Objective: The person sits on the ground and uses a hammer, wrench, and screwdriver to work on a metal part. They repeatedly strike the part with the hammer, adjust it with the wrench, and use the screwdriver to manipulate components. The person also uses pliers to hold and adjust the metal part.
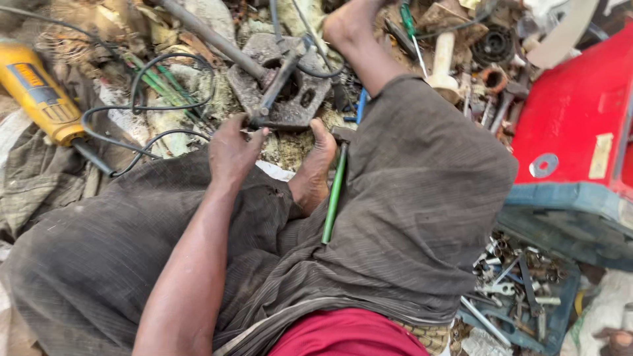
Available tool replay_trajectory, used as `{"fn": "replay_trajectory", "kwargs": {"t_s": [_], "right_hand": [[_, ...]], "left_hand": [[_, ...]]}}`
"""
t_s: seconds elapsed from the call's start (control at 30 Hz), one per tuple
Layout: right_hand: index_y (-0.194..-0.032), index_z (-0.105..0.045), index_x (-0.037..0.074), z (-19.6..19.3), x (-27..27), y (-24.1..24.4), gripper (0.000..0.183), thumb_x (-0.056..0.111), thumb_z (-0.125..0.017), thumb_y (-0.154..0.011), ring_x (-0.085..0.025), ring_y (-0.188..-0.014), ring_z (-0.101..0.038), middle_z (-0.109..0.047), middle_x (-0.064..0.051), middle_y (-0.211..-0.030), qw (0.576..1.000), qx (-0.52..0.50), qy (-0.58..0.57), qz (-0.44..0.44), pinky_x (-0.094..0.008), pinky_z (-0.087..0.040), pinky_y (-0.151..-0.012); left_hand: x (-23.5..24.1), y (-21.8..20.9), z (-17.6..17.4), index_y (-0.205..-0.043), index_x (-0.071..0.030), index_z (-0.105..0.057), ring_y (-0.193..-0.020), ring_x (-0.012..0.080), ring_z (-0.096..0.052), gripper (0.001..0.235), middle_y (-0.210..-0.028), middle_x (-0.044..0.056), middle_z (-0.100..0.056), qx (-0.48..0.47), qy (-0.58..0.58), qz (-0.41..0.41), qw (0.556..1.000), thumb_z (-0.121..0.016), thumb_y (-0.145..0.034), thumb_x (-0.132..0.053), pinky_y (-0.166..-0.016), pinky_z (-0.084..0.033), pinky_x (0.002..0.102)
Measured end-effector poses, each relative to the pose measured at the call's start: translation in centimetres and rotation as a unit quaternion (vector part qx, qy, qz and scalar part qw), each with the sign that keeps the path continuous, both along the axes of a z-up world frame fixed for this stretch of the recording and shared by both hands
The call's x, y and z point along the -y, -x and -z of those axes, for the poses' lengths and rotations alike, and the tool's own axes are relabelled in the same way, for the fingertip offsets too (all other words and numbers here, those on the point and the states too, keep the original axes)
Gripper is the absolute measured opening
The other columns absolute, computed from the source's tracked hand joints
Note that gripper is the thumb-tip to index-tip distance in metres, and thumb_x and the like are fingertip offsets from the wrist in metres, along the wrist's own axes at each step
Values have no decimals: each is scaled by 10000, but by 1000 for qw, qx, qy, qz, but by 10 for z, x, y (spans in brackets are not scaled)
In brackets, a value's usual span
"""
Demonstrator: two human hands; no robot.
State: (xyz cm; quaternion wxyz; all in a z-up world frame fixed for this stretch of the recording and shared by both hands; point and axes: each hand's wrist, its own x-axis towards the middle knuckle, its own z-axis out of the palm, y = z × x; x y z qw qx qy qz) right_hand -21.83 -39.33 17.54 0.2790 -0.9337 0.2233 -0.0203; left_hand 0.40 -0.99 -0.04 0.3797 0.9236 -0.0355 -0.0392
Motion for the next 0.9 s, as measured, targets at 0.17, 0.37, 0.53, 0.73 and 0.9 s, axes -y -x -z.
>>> {"fn": "replay_trajectory", "kwargs": {"t_s": [0.17, 0.37, 0.53, 0.73, 0.9], "right_hand": [[-1024, -654, 74, 5, -93, -51, 260, 318, -566, -1004, -155, -568, -614, -648, -49, -724, 951, -18, -307, -45, -295, -489, -497], [-1021, -629, 40, 77, -188, -91, 292, 311, -527, -1053, -114, -458, -596, -627, -39, -647, 851, -87, -518, 3, -255, -472, -396], [-1054, -617, 49, 115, -195, -120, 320, 345, -499, -1074, -118, -489, -622, -649, -34, -669, 859, -91, -503, 17, -247, -503, -425], [-1035, -594, 65, 128, -215, -140, 304, 355, -508, -1065, -133, -492, -639, -641, -44, -652, 833, -98, -543, 42, -254, -510, -417], [-1036, -586, 59, 143, -229, -149, 321, 370, -512, -1065, -143, -510, -651, -641, -29, -668, 824, -108, -554, 49, -276, -533, -434]], "left_hand": [[7, -4, 3, -1064, -65, -733, -810, 248, -700, 260, -919, 106, -708, -6, -27, 19, 999, -760, -937, -290, -757, -563, 444], [-8, -3, -3, -1122, -90, -751, -715, 243, -674, 312, -821, 122, -689, 70, -61, 38, 995, -785, -892, -297, -635, -562, 413], [-3, -6, 8, -1041, -84, -754, -677, 160, -641, 246, -792, 50, -689, -24, -73, 52, 996, -777, -935, -304, -612, -541, 371], [4, -1, 3, -1142, -149, -755, -692, 186, -635, 250, -787, 53, -695, -39, -44, 53, 997, -759, -923, -269, -584, -542, 368], [2, -4, 2, -1035, -67, -761, -772, 253, -680, 310, -815, 90, -729, 113, -65, 44, 990, -852, -803, -252, -642, -541, 410]]}}
